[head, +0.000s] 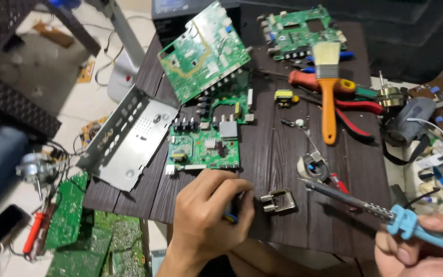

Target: The person solders a small metal component using a soldering iron and solder wire. They hold the component with their left hand while applying solder with the iron in their right hand. The workspace contains various circuit boards and tools.

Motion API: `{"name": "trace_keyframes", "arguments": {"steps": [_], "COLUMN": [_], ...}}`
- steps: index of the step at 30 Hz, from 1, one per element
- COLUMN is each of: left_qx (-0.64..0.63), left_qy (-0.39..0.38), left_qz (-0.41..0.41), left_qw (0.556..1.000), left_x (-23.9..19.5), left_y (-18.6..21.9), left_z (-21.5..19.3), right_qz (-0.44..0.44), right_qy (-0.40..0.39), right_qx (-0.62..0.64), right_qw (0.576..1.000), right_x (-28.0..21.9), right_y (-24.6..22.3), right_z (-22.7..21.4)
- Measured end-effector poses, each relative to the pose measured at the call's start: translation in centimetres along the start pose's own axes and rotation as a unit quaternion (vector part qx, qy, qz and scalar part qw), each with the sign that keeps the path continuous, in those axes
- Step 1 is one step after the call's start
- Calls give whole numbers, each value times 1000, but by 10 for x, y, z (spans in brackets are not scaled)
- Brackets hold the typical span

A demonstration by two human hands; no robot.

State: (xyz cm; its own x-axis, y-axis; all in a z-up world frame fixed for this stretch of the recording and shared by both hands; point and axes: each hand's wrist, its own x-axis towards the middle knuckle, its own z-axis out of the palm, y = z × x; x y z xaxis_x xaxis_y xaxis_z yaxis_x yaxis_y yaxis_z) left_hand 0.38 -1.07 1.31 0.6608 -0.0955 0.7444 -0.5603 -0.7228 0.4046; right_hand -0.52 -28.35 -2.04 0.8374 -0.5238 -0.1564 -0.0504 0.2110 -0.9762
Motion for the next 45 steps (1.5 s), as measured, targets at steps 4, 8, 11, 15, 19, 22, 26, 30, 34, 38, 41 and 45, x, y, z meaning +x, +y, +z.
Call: {"name": "trace_keyframes", "arguments": {"steps": [4, 8, 11, 15, 19, 22, 26, 30, 34, 38, 41, 45], "left_qx": [24, 57, 89, 115, 133, 152, 161, 181, 171, 95, 46, 10], "left_qy": [-15, -19, -7, 4, 7, 9, -2, -68, -81, -64, -44, -81], "left_qz": [-23, -22, -17, -39, -89, -142, -209, -257, -299, -337, -297, -284], "left_qw": [999, 998, 996, 993, 987, 978, 965, 947, 935, 935, 953, 955], "left_x": [-1, 0, 1, 0, -3, -10, -6, -12, -23, -26, -31, -33], "left_y": [2, 6, 6, 7, 6, 1, 2, -1, -6, -10, -22, -20], "left_z": [4, 8, 11, 14, 17, 20, 13, -5, -22, -28, -27, -35], "right_qz": [-47, -61, -59, -66, -113, -78, -128, 77, -330, -379, -437, -437], "right_qy": [-12, -64, -78, -48, -66, -50, -200, -271, -171, -152, -156, -148], "right_qx": [-6, 47, 94, 124, 178, 208, 276, 220, -16, -59, -80, -94], "right_qw": [999, 995, 991, 989, 975, 974, 931, 934, 928, 911, 882, 882], "right_x": [-2, 9, 16, 16, 25, 28, 39, 91, 29, 9, 3, 1], "right_y": [-3, -1, 3, 2, 11, 3, 20, 41, 24, 12, 0, 2], "right_z": [5, 2, 3, 7, 1, 3, -17, -45, -6, 11, 20, 22]}}
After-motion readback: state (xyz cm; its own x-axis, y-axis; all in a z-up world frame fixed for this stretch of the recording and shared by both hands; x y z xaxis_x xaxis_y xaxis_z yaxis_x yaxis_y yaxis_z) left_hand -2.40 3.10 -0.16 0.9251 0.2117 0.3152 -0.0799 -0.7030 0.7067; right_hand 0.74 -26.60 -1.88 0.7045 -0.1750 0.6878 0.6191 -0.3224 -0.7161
